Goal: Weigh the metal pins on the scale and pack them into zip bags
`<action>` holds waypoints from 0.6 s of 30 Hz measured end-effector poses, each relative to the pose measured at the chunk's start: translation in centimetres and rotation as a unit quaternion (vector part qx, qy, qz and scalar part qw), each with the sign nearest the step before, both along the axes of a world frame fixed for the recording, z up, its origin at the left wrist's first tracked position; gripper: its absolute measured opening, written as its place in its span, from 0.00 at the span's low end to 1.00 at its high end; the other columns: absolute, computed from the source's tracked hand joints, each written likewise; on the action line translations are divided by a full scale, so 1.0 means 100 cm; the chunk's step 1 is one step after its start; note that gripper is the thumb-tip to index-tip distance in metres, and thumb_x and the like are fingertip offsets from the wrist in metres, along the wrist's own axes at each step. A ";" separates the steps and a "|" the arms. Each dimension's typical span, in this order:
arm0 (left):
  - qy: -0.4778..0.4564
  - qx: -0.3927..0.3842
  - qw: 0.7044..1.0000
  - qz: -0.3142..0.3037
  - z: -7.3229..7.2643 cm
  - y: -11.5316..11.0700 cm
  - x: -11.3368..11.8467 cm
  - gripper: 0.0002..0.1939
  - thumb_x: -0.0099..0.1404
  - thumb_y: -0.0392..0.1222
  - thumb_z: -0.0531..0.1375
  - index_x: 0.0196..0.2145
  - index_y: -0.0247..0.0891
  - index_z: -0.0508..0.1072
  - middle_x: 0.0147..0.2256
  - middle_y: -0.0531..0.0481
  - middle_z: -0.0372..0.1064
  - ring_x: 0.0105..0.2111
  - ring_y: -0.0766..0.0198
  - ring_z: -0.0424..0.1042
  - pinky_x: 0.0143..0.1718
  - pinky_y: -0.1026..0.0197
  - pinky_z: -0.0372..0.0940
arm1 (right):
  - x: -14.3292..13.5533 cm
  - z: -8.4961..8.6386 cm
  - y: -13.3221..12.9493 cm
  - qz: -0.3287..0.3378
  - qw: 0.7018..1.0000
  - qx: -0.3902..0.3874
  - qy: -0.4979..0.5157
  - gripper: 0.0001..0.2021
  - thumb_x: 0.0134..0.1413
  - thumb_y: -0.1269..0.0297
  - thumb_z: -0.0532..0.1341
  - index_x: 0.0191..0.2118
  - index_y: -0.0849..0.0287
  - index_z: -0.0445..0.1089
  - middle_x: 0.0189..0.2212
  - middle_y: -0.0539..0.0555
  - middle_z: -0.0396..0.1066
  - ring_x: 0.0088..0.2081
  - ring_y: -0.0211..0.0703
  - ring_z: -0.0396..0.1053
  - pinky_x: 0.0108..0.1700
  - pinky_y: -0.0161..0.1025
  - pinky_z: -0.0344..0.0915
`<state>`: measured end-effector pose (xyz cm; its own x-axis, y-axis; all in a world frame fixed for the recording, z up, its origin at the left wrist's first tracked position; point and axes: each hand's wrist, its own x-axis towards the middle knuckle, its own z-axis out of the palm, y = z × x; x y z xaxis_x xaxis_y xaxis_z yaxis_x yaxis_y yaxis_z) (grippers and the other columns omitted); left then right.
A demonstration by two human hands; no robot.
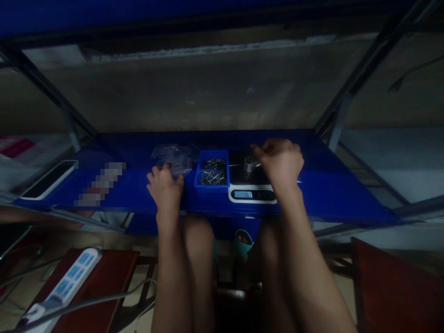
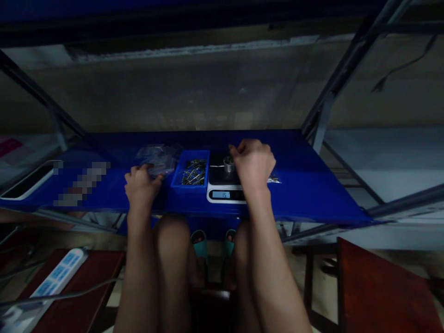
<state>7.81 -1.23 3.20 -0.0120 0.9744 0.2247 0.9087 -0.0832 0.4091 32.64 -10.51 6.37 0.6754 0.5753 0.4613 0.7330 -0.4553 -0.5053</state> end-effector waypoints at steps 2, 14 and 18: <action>0.022 -0.016 1.000 0.010 -0.003 0.002 -0.001 0.25 0.66 0.47 0.65 0.59 0.37 0.75 0.61 0.24 0.66 0.62 0.24 0.64 0.55 0.28 0.64 | -0.002 -0.003 0.002 0.010 1.000 -0.022 -0.014 0.15 0.57 0.51 0.69 0.28 0.57 0.75 0.26 0.57 0.72 0.31 0.49 0.66 0.36 0.45 0.64; -0.014 -0.007 1.000 0.012 -0.006 0.002 -0.001 0.23 0.69 0.48 0.58 0.58 0.37 0.77 0.56 0.27 0.73 0.59 0.27 0.67 0.54 0.28 0.65 | -0.006 0.000 0.003 -0.001 1.000 -0.009 0.006 0.24 0.61 0.40 0.65 0.25 0.57 0.75 0.24 0.57 0.70 0.31 0.50 0.68 0.35 0.44 0.63; -0.052 0.015 0.998 0.015 -0.008 0.001 0.001 0.17 0.71 0.47 0.56 0.49 0.40 0.80 0.52 0.31 0.76 0.57 0.31 0.69 0.55 0.29 0.64 | -0.011 0.009 0.001 -0.009 0.998 0.019 0.051 0.24 0.66 0.43 0.60 0.27 0.56 0.74 0.25 0.58 0.71 0.31 0.51 0.69 0.35 0.44 0.61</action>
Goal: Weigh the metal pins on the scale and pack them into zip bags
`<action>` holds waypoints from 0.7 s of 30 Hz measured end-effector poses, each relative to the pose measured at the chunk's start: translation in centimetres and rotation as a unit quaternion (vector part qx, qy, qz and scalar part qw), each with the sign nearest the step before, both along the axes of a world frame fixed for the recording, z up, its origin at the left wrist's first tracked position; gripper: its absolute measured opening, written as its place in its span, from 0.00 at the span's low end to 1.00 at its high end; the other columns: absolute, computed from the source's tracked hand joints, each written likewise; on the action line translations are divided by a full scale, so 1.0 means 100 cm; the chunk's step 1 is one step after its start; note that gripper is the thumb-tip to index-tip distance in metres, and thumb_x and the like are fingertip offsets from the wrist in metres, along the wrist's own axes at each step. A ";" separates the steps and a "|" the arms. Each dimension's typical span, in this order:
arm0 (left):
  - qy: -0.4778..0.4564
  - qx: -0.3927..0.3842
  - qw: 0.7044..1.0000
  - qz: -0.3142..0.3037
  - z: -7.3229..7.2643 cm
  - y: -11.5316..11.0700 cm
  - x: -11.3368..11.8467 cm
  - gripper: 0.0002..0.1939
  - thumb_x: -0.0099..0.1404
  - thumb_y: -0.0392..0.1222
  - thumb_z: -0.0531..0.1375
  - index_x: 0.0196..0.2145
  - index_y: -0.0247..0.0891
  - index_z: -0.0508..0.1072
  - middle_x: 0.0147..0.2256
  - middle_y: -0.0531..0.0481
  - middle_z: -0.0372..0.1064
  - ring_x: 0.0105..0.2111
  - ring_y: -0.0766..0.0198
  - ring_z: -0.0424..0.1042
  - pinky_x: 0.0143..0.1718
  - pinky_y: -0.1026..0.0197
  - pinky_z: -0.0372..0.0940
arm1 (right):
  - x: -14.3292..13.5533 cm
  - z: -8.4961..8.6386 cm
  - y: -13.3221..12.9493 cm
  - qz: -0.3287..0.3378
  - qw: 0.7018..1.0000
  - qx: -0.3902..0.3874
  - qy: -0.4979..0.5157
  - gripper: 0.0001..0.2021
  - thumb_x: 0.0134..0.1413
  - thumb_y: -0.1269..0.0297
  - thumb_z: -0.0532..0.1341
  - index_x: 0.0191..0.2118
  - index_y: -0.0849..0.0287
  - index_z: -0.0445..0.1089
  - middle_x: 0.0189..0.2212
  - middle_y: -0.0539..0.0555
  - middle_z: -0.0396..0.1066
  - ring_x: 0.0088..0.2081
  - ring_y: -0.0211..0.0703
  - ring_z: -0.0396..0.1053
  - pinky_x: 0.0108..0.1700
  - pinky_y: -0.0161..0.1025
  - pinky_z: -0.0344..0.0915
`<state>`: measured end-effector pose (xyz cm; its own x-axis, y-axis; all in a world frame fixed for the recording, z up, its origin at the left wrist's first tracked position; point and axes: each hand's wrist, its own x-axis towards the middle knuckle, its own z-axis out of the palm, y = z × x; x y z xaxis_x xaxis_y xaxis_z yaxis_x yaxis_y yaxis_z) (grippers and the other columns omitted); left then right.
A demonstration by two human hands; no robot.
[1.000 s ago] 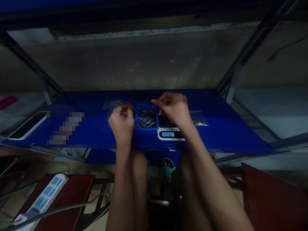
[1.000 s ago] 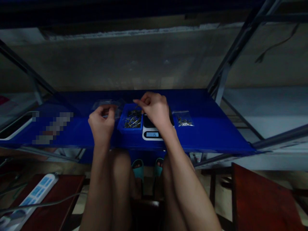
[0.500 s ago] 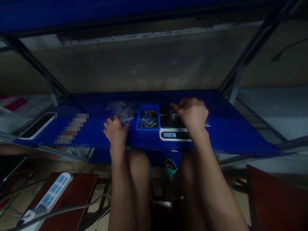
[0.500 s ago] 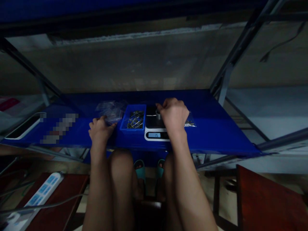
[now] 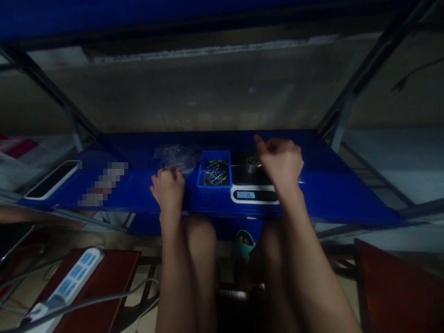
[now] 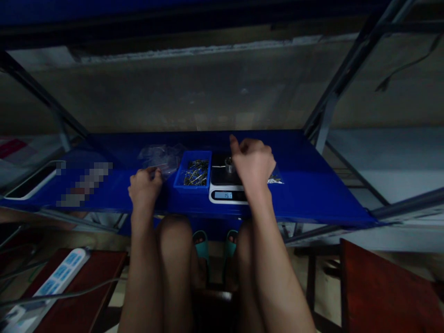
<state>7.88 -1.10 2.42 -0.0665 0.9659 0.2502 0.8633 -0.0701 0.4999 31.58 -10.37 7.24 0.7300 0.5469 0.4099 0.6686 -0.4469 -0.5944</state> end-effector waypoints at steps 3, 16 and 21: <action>-0.020 0.013 1.000 0.003 0.002 0.001 0.000 0.18 0.72 0.46 0.54 0.49 0.39 0.80 0.51 0.29 0.75 0.56 0.31 0.70 0.54 0.30 0.65 | -0.001 0.004 -0.001 -0.006 1.000 0.004 0.012 0.21 0.67 0.48 0.60 0.29 0.57 0.75 0.28 0.60 0.74 0.33 0.52 0.71 0.35 0.43 0.59; -0.536 0.020 0.801 -0.266 0.044 -0.020 0.018 0.25 0.73 0.61 0.55 0.52 0.43 0.80 0.62 0.38 0.73 0.63 0.49 0.72 0.49 0.57 0.73 | -0.046 0.008 0.011 0.249 0.948 0.129 0.151 0.23 0.73 0.43 0.53 0.41 0.56 0.76 0.29 0.52 0.77 0.29 0.41 0.74 0.32 0.35 0.63; -0.605 -0.081 0.695 -0.380 0.052 -0.028 0.022 0.24 0.76 0.58 0.52 0.56 0.42 0.79 0.68 0.42 0.67 0.69 0.47 0.64 0.59 0.53 0.71 | -0.058 0.007 0.021 0.387 0.820 0.153 0.394 0.33 0.66 0.30 0.52 0.45 0.59 0.74 0.33 0.55 0.80 0.21 0.35 0.70 0.22 0.33 0.60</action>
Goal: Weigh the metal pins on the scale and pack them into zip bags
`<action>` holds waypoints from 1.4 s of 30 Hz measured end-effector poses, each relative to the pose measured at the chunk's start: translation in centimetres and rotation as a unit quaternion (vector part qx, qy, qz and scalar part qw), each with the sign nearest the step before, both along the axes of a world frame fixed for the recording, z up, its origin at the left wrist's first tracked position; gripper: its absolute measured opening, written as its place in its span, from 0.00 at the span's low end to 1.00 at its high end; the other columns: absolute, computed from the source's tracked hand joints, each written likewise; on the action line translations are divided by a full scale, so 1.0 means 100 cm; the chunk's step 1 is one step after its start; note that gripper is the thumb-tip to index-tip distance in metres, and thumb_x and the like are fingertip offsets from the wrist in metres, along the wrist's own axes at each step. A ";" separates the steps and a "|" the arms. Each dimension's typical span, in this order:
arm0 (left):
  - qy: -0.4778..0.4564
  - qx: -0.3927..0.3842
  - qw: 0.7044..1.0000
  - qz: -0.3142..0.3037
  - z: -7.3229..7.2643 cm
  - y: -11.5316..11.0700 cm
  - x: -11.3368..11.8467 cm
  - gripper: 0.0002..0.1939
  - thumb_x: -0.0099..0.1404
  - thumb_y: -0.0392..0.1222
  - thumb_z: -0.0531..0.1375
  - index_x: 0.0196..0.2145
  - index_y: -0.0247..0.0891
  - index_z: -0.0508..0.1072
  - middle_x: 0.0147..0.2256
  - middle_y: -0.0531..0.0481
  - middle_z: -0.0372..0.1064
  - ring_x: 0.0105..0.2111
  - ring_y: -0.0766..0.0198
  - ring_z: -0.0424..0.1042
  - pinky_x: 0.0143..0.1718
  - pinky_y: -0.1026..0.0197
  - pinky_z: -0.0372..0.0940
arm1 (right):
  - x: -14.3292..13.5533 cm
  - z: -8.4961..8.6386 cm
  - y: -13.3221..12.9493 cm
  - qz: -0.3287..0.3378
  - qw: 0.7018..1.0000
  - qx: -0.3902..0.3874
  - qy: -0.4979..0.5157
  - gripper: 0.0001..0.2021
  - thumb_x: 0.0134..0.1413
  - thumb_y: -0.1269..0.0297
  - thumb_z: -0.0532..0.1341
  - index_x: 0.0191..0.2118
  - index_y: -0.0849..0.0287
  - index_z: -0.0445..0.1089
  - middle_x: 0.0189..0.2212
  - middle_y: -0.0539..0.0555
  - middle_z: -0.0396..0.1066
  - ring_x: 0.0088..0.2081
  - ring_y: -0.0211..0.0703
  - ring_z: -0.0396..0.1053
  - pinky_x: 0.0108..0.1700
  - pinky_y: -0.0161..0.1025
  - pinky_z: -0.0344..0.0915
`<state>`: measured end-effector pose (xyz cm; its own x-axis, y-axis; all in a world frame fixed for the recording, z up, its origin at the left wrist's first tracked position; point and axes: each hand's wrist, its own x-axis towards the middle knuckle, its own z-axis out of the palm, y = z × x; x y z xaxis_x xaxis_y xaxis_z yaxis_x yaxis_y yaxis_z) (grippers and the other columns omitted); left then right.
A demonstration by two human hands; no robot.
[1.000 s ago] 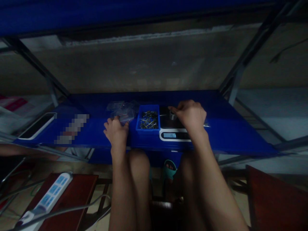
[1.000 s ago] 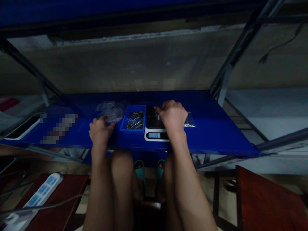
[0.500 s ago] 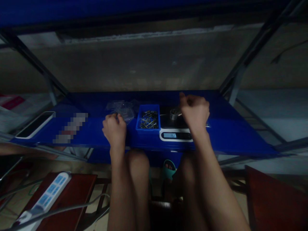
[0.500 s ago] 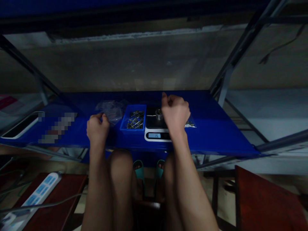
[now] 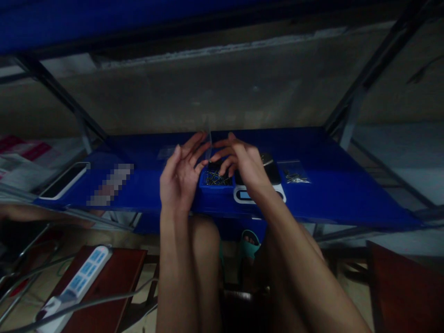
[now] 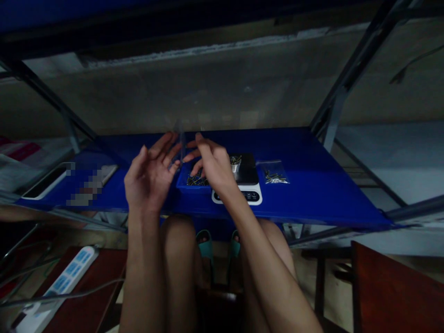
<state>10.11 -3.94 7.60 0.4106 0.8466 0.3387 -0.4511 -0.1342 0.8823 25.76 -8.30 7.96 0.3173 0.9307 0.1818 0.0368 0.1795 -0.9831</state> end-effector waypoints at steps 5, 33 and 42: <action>-0.090 -0.014 0.994 -0.055 -0.002 0.002 -0.005 0.25 0.76 0.58 0.53 0.57 0.42 0.78 0.69 0.44 0.65 0.74 0.46 0.55 0.69 0.47 0.62 | 0.004 -0.003 0.004 -0.025 0.996 -0.007 0.083 0.28 0.62 0.35 0.62 0.45 0.59 0.75 0.36 0.56 0.80 0.21 0.35 0.72 0.20 0.33 0.60; 0.201 0.345 0.895 0.197 -0.015 0.006 0.012 0.29 0.67 0.50 0.69 0.63 0.45 0.72 0.66 0.42 0.67 0.68 0.48 0.65 0.65 0.47 0.66 | 0.031 0.000 -0.009 -0.113 0.988 0.101 0.010 0.14 0.55 0.62 0.68 0.22 0.57 0.67 0.16 0.45 0.61 0.20 0.33 0.55 0.25 0.35 0.50; 0.195 0.289 0.935 0.069 -0.016 -0.003 0.024 0.31 0.59 0.45 0.75 0.59 0.39 0.75 0.57 0.42 0.76 0.58 0.51 0.75 0.63 0.49 0.68 | 0.022 0.004 -0.016 0.079 0.994 0.077 0.011 0.20 0.52 0.53 0.72 0.22 0.57 0.65 0.20 0.44 0.61 0.24 0.33 0.55 0.27 0.36 0.51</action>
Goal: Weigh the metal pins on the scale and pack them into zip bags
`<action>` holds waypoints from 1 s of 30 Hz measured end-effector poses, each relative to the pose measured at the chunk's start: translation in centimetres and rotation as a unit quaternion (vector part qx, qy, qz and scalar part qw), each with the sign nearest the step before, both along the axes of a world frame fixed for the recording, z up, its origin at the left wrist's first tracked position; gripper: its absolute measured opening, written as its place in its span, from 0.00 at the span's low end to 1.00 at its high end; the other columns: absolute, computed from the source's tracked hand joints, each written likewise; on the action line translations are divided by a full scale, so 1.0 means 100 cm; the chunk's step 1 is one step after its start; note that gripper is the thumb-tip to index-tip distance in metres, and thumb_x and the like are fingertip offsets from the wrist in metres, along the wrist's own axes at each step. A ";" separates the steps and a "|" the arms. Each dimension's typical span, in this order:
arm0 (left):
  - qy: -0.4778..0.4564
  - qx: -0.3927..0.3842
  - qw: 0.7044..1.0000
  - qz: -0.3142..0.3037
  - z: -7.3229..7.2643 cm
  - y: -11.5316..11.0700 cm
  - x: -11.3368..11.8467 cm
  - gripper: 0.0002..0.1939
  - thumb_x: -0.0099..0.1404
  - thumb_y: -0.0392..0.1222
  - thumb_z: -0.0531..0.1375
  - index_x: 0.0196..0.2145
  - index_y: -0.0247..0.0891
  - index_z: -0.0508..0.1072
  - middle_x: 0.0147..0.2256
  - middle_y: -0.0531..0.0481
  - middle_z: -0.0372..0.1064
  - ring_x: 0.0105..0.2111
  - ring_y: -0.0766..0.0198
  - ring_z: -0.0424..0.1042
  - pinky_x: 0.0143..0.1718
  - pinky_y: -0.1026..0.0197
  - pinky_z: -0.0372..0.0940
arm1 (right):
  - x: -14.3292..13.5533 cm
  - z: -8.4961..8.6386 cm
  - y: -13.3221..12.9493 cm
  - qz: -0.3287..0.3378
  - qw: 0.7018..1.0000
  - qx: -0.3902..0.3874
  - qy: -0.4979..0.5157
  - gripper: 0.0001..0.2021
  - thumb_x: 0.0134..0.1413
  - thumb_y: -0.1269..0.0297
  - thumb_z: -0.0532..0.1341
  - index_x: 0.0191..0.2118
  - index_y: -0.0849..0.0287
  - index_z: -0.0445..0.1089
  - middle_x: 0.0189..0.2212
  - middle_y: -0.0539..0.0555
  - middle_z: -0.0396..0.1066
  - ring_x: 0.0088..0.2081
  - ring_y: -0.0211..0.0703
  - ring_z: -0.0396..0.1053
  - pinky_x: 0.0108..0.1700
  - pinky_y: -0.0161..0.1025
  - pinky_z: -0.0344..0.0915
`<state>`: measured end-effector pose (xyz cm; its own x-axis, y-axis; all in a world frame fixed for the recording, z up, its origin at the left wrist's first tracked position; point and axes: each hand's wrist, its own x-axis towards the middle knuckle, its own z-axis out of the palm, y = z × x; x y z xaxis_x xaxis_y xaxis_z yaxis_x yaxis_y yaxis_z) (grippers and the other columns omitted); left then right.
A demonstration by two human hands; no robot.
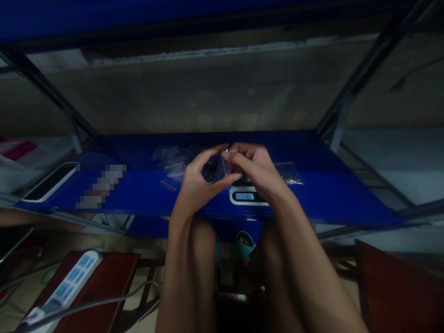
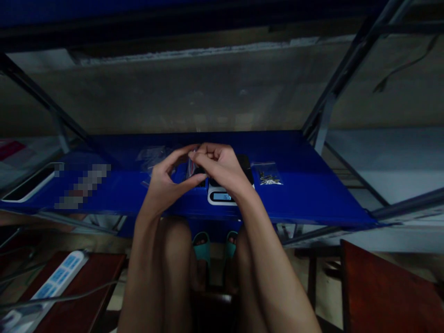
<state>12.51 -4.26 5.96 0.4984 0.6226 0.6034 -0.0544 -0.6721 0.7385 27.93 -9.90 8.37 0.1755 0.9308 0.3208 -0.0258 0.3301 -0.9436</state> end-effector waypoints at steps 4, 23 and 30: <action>-0.010 -0.051 0.998 -0.021 -0.001 0.002 -0.004 0.33 0.57 0.50 0.76 0.57 0.40 0.75 0.55 0.43 0.78 0.55 0.52 0.77 0.60 0.52 0.70 | 0.001 0.001 -0.001 -0.011 1.000 -0.007 -0.013 0.22 0.49 0.50 0.75 0.22 0.57 0.66 0.20 0.44 0.60 0.24 0.33 0.54 0.27 0.36 0.50; -0.067 -0.063 0.995 0.025 0.002 0.002 -0.002 0.32 0.55 0.49 0.76 0.54 0.40 0.73 0.51 0.44 0.77 0.51 0.54 0.77 0.53 0.55 0.71 | 0.000 -0.001 0.000 0.042 0.998 -0.040 0.032 0.10 0.53 0.57 0.70 0.32 0.58 0.74 0.21 0.45 0.66 0.21 0.32 0.60 0.24 0.32 0.55; -0.009 -0.024 0.999 0.042 0.000 0.002 -0.004 0.31 0.57 0.51 0.76 0.55 0.42 0.75 0.54 0.43 0.77 0.55 0.50 0.76 0.55 0.51 0.70 | 0.001 -0.001 -0.001 0.025 0.998 -0.055 0.018 0.11 0.51 0.56 0.70 0.31 0.58 0.75 0.20 0.45 0.65 0.21 0.32 0.58 0.22 0.33 0.52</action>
<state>12.08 -4.02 5.92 0.4322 0.6907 0.5798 -0.0120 -0.6384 0.7696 27.99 -10.01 8.27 0.1371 0.9678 0.2110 -0.0751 0.2225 -0.9720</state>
